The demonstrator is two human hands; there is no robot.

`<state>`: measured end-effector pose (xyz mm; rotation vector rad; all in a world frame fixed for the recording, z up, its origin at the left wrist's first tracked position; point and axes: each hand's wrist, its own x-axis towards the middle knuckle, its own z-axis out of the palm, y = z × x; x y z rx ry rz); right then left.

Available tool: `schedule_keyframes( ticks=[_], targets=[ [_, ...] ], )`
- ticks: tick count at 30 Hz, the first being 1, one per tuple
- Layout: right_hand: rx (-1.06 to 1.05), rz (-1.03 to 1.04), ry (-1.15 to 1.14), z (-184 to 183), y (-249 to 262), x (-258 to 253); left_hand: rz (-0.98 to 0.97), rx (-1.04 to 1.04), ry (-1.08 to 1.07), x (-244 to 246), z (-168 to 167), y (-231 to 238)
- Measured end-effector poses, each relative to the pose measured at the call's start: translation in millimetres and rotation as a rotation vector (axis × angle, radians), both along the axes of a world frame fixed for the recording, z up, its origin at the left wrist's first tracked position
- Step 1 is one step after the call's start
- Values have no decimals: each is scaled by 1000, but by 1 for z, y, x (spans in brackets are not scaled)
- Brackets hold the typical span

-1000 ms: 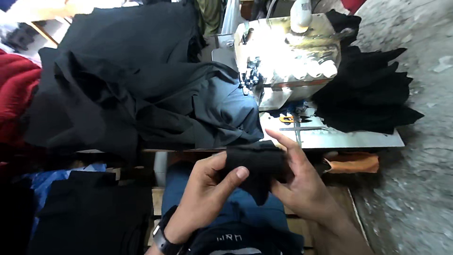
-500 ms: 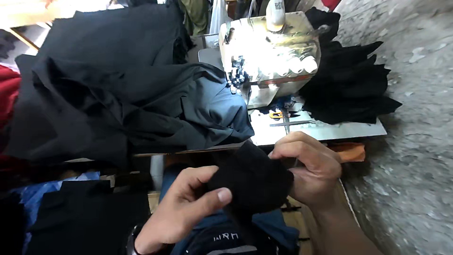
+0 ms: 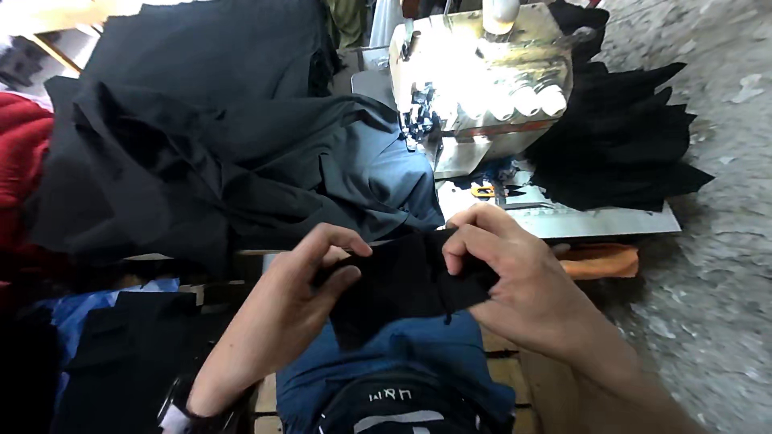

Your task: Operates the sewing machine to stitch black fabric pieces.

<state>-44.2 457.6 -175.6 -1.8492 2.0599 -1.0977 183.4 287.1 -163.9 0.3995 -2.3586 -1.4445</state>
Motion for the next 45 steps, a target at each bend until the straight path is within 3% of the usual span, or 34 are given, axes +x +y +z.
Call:
schedule_keyframes(
  ticks=[4, 10, 12, 15, 17, 29, 34, 41, 45],
  targets=[
    [-42, -86, 96, -3, -7, -2, -13, -478, -70, -7, 10, 1],
    [-59, -97, -142, -10, -3, -10, 82, -774, -148, -17, 5, 17],
    [-81, -95, -292, -14, -2, -13, 132, -641, -95, -23, -4, 14],
    [-102, -92, -541, -15, -1, -17, 108, -216, 66, -34, -10, 7],
    [-99, -87, -665, -15, -1, -20, 90, -88, 124, -41, -10, 6],
    [-241, -235, -970, -30, -14, -23, 209, -121, 153, -70, -11, 6],
    [-137, -245, -976, -33, -19, -30, 337, -177, 111, -83, -14, -1],
    [-197, -195, -1039, -41, -28, -31, 318, 35, 229, -97, -27, -4],
    [-192, -193, -1100, -43, -31, -32, 356, 26, 250, -100, -25, -6]
  ],
)
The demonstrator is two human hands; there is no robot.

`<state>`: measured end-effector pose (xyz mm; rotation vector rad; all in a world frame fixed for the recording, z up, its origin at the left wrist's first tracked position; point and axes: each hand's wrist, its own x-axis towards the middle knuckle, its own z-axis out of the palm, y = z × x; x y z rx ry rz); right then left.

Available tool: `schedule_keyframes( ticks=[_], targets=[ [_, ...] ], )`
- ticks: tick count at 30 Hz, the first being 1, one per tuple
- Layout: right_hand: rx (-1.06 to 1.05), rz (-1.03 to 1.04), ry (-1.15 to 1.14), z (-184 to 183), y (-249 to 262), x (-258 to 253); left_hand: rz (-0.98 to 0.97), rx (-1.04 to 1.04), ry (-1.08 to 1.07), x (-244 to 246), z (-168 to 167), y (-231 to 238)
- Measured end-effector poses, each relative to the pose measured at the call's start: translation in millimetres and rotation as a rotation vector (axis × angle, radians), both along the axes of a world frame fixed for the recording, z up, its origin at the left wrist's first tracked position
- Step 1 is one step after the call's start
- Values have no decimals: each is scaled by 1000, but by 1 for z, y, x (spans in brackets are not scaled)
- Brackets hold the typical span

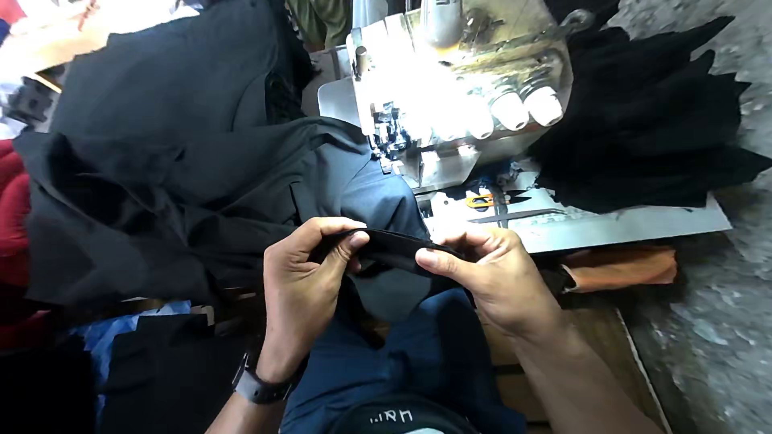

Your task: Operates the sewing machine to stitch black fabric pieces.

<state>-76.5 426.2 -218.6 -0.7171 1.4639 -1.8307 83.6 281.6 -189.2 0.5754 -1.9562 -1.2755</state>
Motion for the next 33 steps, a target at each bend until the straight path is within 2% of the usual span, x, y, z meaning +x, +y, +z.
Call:
schedule_keyframes(
  ticks=[5, 10, 19, 22, 25, 28, 33],
  targets=[
    [23, 19, 24, 1, 0, -5, 11, -67, -23, -4, 2, -5],
    [163, 226, 124, 13, 13, -15, 31, -226, -108, -5, 10, -24],
    [138, 131, 210, 1, 9, -11, 71, -222, -120, -8, 4, -34],
    [66, 141, 175, -3, -2, -9, 60, -406, -124, -8, 15, -45],
    [97, 29, 223, -13, -24, -17, 95, -639, -116, -36, 21, -61],
    [191, -72, 259, -39, -45, -32, 136, -701, -129, -72, -2, -80],
    [229, 38, 83, -51, -45, -43, 103, -626, -124, -83, -36, -89]
  ],
)
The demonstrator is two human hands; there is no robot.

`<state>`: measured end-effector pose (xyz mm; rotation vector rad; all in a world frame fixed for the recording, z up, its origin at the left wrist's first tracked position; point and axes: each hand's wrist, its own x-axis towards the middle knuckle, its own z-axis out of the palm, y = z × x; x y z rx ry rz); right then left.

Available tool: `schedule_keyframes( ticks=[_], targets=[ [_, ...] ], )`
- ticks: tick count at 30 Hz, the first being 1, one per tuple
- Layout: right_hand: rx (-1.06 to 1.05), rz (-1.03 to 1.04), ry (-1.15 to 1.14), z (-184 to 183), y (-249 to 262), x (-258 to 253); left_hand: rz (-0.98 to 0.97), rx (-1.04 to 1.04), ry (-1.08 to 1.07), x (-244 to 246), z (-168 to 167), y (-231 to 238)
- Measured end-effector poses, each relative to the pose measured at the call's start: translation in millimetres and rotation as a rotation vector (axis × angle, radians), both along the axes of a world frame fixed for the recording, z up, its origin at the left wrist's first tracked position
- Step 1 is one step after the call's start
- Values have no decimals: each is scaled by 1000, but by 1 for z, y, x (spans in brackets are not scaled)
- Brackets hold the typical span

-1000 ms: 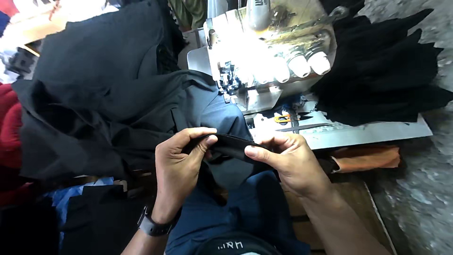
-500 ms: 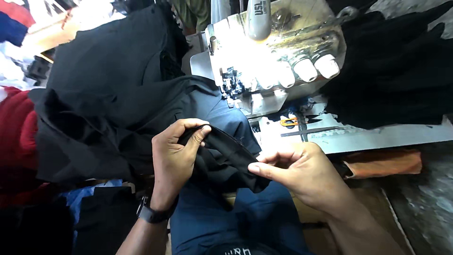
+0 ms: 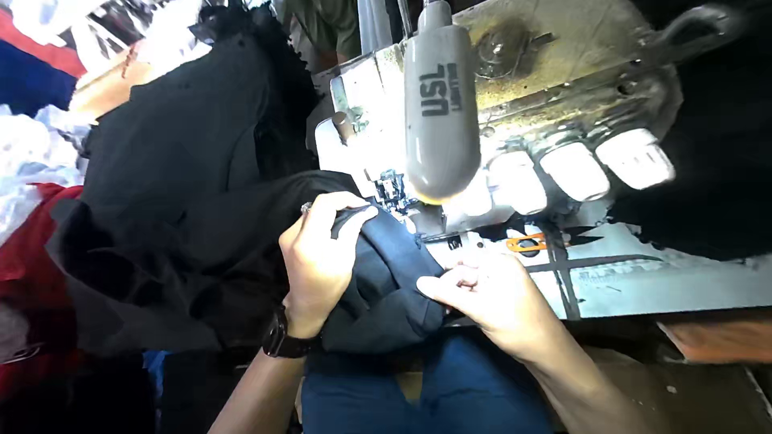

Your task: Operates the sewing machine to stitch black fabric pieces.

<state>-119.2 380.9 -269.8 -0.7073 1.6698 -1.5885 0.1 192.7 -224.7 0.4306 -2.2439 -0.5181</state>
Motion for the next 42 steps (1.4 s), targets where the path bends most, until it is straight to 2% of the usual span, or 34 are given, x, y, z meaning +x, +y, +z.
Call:
schedule_keyframes(
  ticks=[6, 12, 15, 18, 24, 27, 30, 34, 38, 42],
  targets=[
    [20, 15, -50, 3, 7, 0, -76, -3, 0, 2, -8, -7],
    [-60, -24, 138, -8, 3, 1, -102, 59, 24, 5, -7, -8],
    [-119, 57, 2, -8, -1, -2, -104, 20, 28, 3, -9, -10],
    [-77, 92, -76, -3, -4, -1, -62, -26, -42, -1, -6, -11],
    [-63, -14, 64, 3, -2, 13, -41, -47, -94, 3, -3, -10],
    [-77, -17, 172, 0, 4, 25, -24, -35, -184, 7, 6, -8],
    [-116, 78, 268, 4, 5, 23, -4, -9, -361, 0, 24, -13],
    [27, 178, 355, 16, 3, 15, 82, 73, -503, -6, 31, -13],
    [62, 178, 289, 19, 3, 15, 177, 35, -409, -7, 5, -1],
    [45, 56, 201, 22, -3, 8, 171, 17, -323, -20, -4, -11]
  ],
)
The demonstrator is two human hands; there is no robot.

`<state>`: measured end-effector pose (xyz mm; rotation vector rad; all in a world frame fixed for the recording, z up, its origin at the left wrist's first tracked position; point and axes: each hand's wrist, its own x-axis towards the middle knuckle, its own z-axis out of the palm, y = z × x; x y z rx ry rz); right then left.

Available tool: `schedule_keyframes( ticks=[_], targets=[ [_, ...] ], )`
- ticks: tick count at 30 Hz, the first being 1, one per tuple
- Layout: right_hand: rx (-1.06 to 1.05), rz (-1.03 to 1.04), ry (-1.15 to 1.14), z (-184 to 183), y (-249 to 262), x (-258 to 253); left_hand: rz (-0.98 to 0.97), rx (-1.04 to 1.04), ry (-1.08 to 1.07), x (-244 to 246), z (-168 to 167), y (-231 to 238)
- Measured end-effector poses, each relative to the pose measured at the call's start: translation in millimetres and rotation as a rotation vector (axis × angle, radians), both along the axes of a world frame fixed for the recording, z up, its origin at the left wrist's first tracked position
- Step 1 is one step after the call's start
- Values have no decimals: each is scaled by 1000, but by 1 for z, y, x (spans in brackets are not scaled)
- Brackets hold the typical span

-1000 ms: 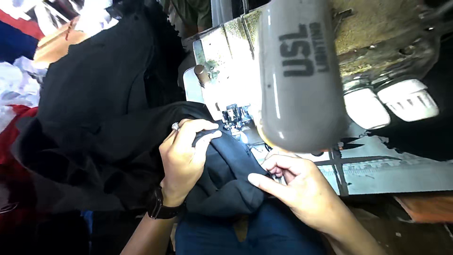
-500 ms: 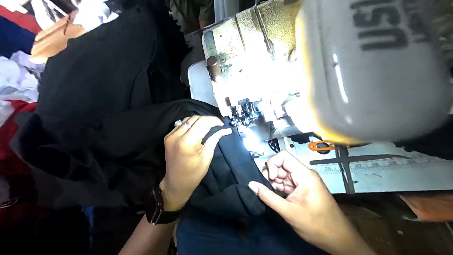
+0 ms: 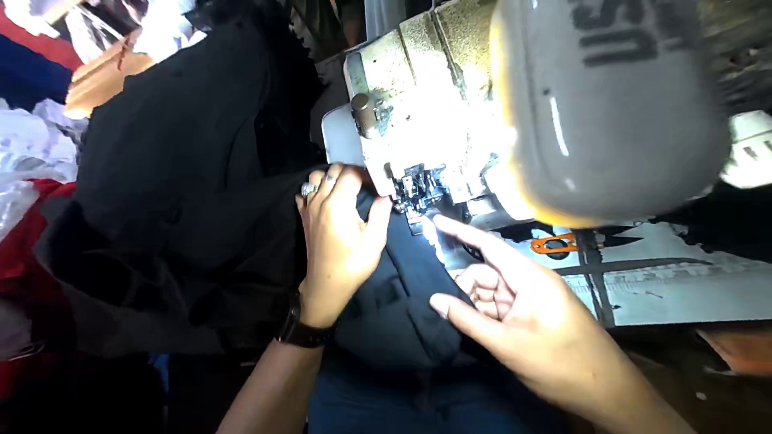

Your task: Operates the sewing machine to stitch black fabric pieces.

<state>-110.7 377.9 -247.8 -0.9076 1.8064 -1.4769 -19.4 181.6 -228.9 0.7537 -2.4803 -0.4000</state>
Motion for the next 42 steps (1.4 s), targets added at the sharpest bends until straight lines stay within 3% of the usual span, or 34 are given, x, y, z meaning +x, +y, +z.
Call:
schedule_keyframes(
  ticks=[8, 12, 21, 28, 31, 34, 37, 40, 42],
  targets=[
    [-16, -41, -119, 1, -4, 2, -38, -10, -14, -8, 2, -6],
    [-151, -72, -113, -3, 5, 18, -58, 18, -7, -6, 0, -7],
    [-143, -74, 5, -3, -7, 15, -75, 70, 0, -14, 13, -18],
    [-149, -155, 101, -1, -25, 6, 23, 119, 17, -37, 13, -43],
    [-148, -177, 137, -1, -28, 5, -66, 124, -11, -6, 35, -37],
    [-128, -171, 116, 3, -29, 2, -94, 46, -107, 78, 66, -3],
    [-61, -157, 129, 4, -30, -2, -208, 154, -171, 125, 41, 1],
    [123, -115, 175, 12, -26, -3, -299, 200, 77, 127, 10, -9],
    [248, -111, 289, 24, -4, 3, -375, 241, 197, 127, 17, -4]
  ],
)
